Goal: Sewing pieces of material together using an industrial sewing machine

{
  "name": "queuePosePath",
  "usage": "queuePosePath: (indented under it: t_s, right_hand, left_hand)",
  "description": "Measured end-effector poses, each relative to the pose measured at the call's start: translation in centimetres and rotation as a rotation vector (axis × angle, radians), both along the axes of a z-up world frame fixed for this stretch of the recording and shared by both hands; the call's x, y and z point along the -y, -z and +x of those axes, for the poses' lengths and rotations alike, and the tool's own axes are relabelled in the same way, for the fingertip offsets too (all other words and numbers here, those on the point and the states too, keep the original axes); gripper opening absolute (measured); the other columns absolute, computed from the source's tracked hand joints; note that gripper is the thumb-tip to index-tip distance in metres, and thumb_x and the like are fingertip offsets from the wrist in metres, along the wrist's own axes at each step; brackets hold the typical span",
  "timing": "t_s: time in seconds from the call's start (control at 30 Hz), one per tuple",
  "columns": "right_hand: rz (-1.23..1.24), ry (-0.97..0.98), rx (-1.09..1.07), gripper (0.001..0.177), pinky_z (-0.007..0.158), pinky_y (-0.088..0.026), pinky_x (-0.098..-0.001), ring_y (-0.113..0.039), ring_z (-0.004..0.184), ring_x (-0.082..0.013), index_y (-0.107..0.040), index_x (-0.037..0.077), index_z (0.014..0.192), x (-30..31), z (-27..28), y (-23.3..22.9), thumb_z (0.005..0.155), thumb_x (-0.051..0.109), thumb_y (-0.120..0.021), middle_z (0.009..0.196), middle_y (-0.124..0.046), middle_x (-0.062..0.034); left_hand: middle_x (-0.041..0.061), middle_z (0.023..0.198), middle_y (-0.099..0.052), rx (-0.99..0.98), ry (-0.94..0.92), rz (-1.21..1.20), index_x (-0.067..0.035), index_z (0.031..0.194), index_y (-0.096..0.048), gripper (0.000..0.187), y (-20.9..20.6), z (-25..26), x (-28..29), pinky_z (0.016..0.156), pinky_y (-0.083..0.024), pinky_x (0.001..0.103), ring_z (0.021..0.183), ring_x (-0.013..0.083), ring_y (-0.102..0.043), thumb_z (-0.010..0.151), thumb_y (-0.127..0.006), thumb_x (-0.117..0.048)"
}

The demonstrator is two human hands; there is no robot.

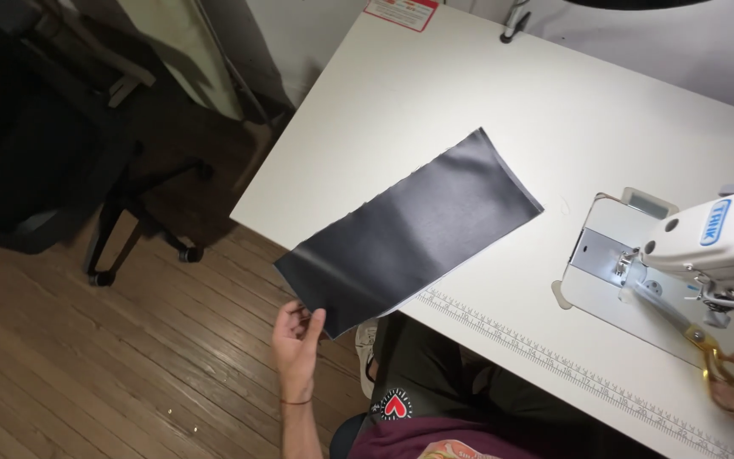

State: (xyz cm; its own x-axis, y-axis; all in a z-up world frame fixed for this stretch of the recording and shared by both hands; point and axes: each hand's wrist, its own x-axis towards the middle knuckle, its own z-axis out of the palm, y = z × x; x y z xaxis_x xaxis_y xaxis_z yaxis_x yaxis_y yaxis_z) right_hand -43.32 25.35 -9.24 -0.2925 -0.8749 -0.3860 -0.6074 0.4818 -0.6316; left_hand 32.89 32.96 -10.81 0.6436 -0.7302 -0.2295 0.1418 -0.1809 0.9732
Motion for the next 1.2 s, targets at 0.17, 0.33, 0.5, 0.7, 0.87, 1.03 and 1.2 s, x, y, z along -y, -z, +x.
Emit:
queuePosePath:
  t_s: [0.17,0.33,0.5,0.7,0.87,1.03,1.2]
  right_hand:
    - [0.018,0.210,-0.039,0.045,0.046,-0.027,-0.0456,-0.043,0.056,-0.0357,-0.058,0.011,0.164,-2.0,-0.2,-0.2,0.123,0.024,-0.072,0.084,-0.060,-0.0295]
    - [-0.522,0.065,0.044,0.080,0.110,-0.054,-0.0480,-0.068,0.127,-0.0452,-0.051,-0.007,0.189,0.4,5.2,0.5,0.115,-0.019,-0.079,0.142,-0.068,-0.0406]
    - [-0.463,-0.294,0.035,0.098,0.063,-0.063,-0.0248,-0.066,0.065,-0.0108,-0.072,0.020,0.161,-2.0,31.6,-18.5,0.070,0.020,-0.107,0.105,-0.078,0.0009]
    - [-0.764,-0.602,-0.178,0.121,0.077,-0.059,-0.0335,-0.075,0.104,-0.0172,-0.045,0.020,0.178,1.6,38.3,-14.0,0.074,0.045,-0.101,0.136,-0.075,-0.0073]
    - [-0.745,-0.523,-0.666,0.078,0.107,-0.053,-0.0556,-0.073,0.127,-0.0427,-0.059,0.039,0.174,3.0,30.6,-6.7,0.098,0.024,-0.075,0.134,-0.074,-0.0184]
    - [-0.771,-0.087,0.569,0.035,0.032,-0.048,-0.0288,-0.054,0.035,-0.0188,-0.061,-0.005,0.088,1.8,30.2,-16.6,0.118,0.013,-0.067,0.058,-0.056,-0.0110]
    - [-0.948,0.417,0.577,0.059,0.142,-0.047,-0.0453,-0.053,0.164,-0.0239,-0.043,0.015,0.177,-1.3,23.1,-13.4,0.123,0.000,-0.062,0.186,-0.048,-0.0094]
  left_hand:
    - [0.004,0.097,-0.081,0.258,-0.145,-0.035,-0.006,0.118,-0.081,0.025,-3.4,0.5,1.0,0.076,-0.063,0.025,0.084,0.0115,-0.073,0.103,-0.091,-0.022]
    - [0.006,0.105,-0.081,0.413,-0.150,-0.214,-0.005,0.120,-0.081,0.018,-11.0,2.6,3.9,0.079,-0.063,0.026,0.090,0.0145,-0.072,0.110,-0.085,-0.019]
    - [-0.006,0.087,-0.069,-0.077,0.113,-0.490,-0.020,0.116,-0.065,0.012,-19.4,-3.8,7.1,0.061,-0.051,0.025,0.075,0.0050,-0.062,0.113,-0.077,-0.019]
    - [0.008,0.084,-0.075,0.160,0.831,-0.609,-0.009,0.123,-0.059,0.012,-27.0,-15.9,8.3,0.063,-0.061,0.029,0.069,0.0141,-0.070,0.118,-0.070,-0.013]
    - [0.014,0.128,-0.078,0.382,0.483,-0.722,-0.006,0.138,-0.074,0.069,-22.1,-11.7,12.6,0.111,-0.057,0.047,0.119,0.0292,-0.073,0.082,-0.105,-0.032]
    - [0.020,0.190,-0.037,0.358,0.982,-0.391,-0.012,0.180,-0.035,0.135,-17.1,-9.4,17.1,0.145,-0.029,0.063,0.177,0.0390,-0.035,0.070,-0.108,-0.040]
    - [0.018,0.156,-0.074,-0.022,1.492,-0.252,-0.010,0.158,-0.069,0.079,-15.4,-13.3,19.5,0.095,-0.076,0.034,0.100,0.0230,-0.087,0.085,-0.100,-0.014]
